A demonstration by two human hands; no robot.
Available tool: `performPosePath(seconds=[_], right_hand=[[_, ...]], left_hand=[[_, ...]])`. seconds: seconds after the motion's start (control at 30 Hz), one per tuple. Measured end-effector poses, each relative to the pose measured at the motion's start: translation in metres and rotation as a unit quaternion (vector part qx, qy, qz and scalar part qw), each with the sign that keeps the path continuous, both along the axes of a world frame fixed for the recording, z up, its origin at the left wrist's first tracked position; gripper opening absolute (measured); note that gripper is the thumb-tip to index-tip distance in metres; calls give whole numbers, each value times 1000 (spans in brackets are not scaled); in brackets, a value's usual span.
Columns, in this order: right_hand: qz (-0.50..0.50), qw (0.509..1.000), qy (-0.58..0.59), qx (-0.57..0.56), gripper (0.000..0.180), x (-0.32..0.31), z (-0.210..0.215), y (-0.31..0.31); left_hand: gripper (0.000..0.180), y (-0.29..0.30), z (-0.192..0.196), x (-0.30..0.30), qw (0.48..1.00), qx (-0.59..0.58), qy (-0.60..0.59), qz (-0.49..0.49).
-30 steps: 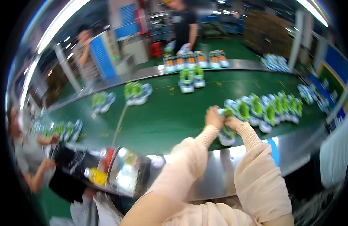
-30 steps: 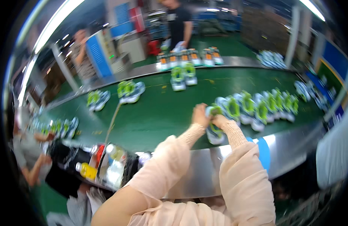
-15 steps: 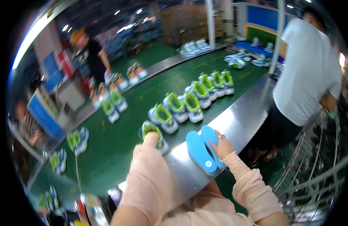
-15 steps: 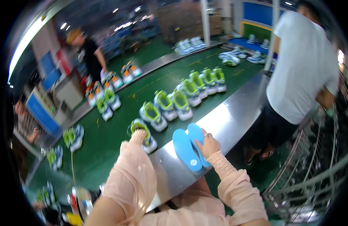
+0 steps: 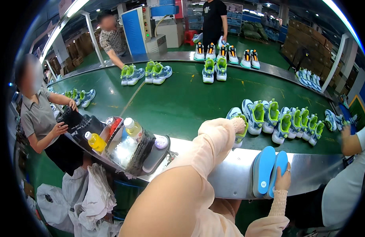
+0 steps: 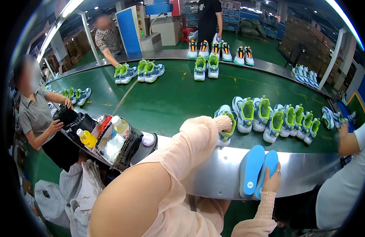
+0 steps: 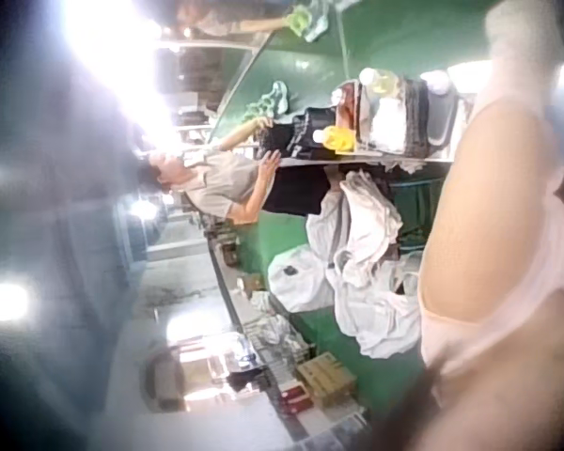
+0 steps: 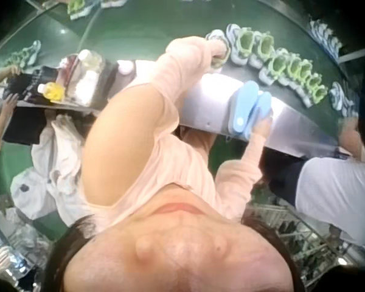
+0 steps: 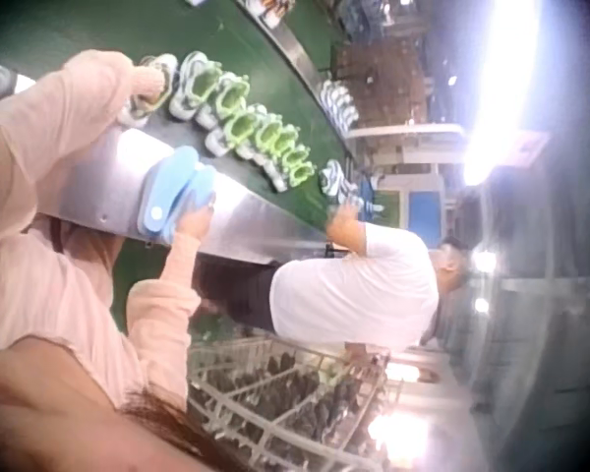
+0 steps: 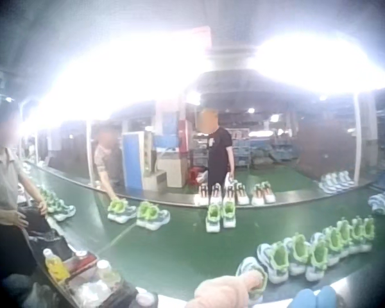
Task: The person inserts blue insoles into a series of sneakers moving along a conveyor belt. They pick up each shoe, place an insole inside, and return the shoe to the belt. Other workers are visible in the background performing similar tasks.
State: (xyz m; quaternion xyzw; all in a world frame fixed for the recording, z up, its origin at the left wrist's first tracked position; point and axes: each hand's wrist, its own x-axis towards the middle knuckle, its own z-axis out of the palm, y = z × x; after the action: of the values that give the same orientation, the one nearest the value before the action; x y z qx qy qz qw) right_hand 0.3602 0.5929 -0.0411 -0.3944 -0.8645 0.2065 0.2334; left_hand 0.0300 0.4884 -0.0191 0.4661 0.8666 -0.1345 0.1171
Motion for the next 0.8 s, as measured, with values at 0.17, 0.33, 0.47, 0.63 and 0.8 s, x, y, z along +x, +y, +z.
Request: performPosePath(seconds=[0.17, 0.33, 0.47, 0.63, 0.8], right_hand=[[-8, 1000, -7, -23, 58, 0, 11, -2], [-25, 998, -51, -1, 61, -2, 5, 2], [-37, 996, -48, 57, 67, 14, -5, 15], [-51, 971, -231, 46, 81, 4, 38, -7], [-21, 943, -331, 4, 86, 8, 65, -2]], left_hand=[[43, 4, 31, 4, 997, -48, 5, -64], [55, 25, -16, -43, 918, 277, -242, 150], [50, 18, -1, -20, 552, 533, -490, 415], [40, -1, 13, -45, 584, 549, -405, 439], [29, -8, -5, -35, 676, 577, -259, 377]])
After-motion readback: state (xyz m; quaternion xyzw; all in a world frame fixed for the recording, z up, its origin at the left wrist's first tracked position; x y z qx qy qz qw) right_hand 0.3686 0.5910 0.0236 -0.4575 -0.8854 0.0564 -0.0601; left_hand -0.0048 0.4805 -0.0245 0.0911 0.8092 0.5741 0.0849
